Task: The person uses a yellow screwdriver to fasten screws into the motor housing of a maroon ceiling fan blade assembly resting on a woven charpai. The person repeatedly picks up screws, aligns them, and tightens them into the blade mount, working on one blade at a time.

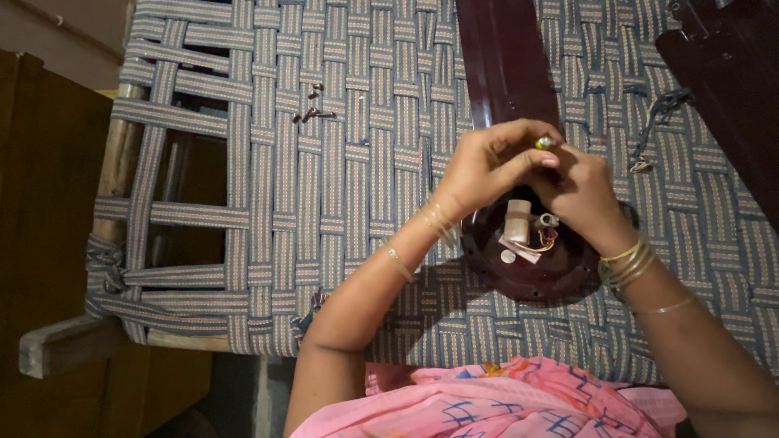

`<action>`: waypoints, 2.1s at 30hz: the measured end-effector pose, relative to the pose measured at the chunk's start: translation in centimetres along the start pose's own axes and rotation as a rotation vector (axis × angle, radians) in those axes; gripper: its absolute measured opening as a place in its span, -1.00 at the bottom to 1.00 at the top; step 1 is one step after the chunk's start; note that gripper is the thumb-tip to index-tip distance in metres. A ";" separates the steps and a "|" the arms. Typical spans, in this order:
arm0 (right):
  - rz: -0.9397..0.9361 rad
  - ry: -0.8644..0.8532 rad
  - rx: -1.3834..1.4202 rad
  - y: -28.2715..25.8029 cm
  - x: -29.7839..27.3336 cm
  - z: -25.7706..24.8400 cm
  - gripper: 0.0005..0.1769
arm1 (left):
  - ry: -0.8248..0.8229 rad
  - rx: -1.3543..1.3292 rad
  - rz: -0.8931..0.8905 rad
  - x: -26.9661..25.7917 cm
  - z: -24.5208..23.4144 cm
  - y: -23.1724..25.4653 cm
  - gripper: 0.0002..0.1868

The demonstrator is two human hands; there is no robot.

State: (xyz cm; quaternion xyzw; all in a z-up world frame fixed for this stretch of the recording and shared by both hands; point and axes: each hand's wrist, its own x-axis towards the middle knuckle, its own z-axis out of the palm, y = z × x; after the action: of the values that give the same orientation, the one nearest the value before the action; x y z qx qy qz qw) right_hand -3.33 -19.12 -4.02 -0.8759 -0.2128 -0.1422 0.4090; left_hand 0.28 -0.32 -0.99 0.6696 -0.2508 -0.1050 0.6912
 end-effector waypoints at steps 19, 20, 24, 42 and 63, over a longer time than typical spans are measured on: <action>0.122 -0.072 0.012 -0.2 0.9 -0.4 -0.81 | 0.249 0.513 -0.065 0.3 0.3 0.2 -0.50; 0.108 -0.071 -0.006 0.2 0.9 -0.3 -0.91 | 0.159 0.405 -0.038 0.4 0.0 0.2 -0.48; 0.004 -0.026 0.083 0.8 0.7 -0.2 -0.94 | -0.163 0.103 0.099 0.5 -1.6 0.1 -0.56; 0.032 0.159 -0.053 -3.3 0.9 -1.2 -0.81 | 0.031 0.468 0.194 0.7 -0.8 -1.2 -0.66; 0.216 0.264 0.568 -4.1 1.0 -2.1 -0.86 | 0.375 -0.062 -0.556 -1.0 -2.8 -10.1 -0.52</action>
State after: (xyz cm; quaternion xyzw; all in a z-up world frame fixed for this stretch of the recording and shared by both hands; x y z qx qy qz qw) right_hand -4.59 -18.09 0.39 -0.7185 -0.0950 -0.1452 0.6735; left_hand 2.70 1.79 -10.99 0.6986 0.0763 -0.1719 0.6904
